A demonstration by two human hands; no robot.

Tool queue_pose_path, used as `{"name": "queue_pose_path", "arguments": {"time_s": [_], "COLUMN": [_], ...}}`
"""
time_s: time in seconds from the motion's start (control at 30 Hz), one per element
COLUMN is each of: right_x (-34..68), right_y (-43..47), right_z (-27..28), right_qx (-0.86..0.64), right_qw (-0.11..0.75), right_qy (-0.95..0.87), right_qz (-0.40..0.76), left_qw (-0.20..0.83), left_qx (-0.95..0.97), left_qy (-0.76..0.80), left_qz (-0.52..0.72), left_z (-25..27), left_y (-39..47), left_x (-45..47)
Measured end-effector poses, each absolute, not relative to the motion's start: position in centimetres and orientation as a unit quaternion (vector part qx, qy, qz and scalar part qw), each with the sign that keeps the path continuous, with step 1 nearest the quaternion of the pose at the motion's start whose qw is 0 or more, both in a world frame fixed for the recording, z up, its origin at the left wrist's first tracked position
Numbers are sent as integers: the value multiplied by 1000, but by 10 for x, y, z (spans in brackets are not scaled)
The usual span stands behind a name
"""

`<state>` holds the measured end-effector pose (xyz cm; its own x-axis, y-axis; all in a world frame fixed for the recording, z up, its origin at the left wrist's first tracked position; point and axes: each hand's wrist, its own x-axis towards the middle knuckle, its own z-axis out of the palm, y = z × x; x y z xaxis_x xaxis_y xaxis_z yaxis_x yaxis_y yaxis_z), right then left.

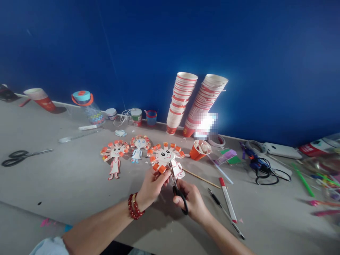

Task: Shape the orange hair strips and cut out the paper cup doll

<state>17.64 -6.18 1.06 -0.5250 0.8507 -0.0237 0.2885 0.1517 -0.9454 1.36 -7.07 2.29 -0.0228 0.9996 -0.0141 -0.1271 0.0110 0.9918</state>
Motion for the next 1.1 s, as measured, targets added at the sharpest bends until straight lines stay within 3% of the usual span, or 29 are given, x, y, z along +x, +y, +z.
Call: {"name": "queue_pose_path", "arguments": {"time_s": [0.8, 1.1], "right_x": [175, 185], "right_y": [-62, -58], "right_z": [11, 11], "right_qx": [-424, -369], "right_qw": [272, 237], "right_qy": [-736, -744], "right_qz": [452, 504], "left_qw": [539, 540], "left_qx": [446, 422], "left_qy": [464, 446], "left_qz": [543, 576], "left_z": [23, 22], "left_y": [-70, -68], "left_x": [15, 15]}}
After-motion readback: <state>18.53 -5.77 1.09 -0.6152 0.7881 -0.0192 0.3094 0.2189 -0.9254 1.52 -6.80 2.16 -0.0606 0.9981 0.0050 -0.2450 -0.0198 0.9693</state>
